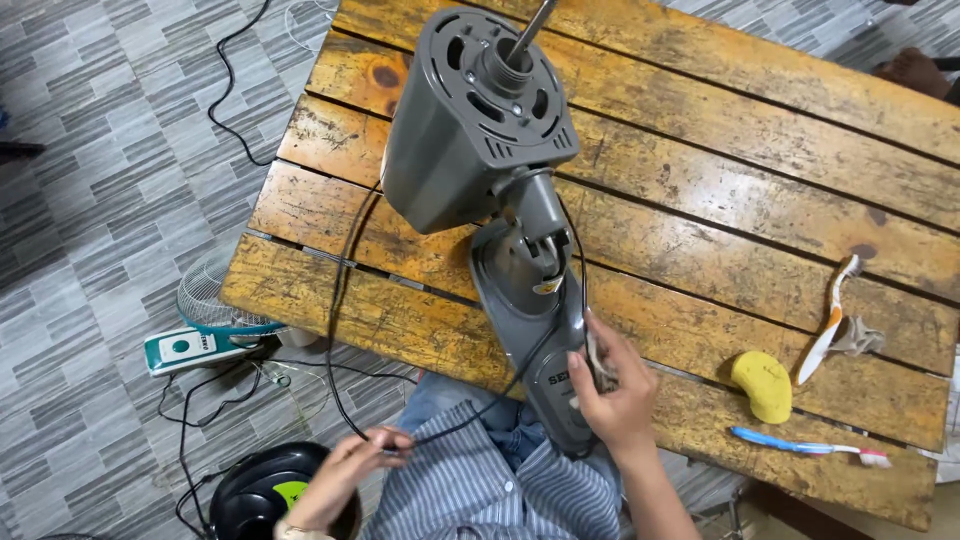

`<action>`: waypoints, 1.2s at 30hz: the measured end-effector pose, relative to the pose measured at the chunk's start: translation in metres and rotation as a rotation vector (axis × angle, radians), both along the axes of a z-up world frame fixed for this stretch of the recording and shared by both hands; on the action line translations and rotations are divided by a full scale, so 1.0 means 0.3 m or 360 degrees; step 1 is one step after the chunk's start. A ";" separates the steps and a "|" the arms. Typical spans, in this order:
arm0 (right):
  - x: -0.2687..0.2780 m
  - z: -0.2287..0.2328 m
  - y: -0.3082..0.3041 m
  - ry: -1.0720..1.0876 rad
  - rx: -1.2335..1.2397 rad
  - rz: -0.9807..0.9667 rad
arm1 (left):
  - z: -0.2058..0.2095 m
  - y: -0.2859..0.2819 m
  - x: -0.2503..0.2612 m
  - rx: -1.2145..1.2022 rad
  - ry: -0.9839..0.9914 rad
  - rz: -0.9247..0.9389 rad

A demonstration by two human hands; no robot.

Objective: Cleaning a fan motor housing and base using a cloth and a toothbrush

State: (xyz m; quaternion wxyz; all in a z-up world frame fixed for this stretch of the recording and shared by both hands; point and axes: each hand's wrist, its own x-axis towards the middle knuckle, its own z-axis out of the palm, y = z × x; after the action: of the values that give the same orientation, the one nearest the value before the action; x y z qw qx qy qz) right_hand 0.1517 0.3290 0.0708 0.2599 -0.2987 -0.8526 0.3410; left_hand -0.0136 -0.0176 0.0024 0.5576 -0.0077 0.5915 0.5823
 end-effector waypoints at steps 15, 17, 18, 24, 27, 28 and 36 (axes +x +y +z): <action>0.004 -0.003 -0.011 0.0088 0.0096 0.0078 | 0.320 0.676 -0.760 -0.0258 0.2545 -0.0427; 0.001 0.010 -0.009 0.0137 0.0023 0.0074 | 0.088 0.785 -0.914 0.0020 0.2803 -0.0487; 0.003 0.013 -0.008 0.0121 0.0042 0.0078 | -0.074 0.837 -1.013 -0.0069 0.3005 -0.0527; -0.024 0.054 -0.010 0.0089 0.0245 0.0056 | 0.164 1.045 -1.090 -0.0467 0.2536 -0.0626; -0.024 0.034 -0.002 0.0128 0.0254 0.0041 | 0.572 1.079 -1.016 -0.0580 0.2102 -0.0679; -0.021 0.025 -0.006 0.0151 0.0237 0.0023 | 0.626 1.067 -1.042 -0.0287 0.2136 -0.0673; -0.021 0.024 -0.012 0.0150 0.0085 -0.0025 | 0.886 1.118 -0.888 0.0622 0.2630 -0.0582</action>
State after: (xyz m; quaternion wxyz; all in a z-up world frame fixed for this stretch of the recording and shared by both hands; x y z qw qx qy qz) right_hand 0.1455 0.3255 0.0780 0.3102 -0.2819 -0.8458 0.3299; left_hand -0.2800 0.3178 0.2683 0.0255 0.6088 0.6883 0.3937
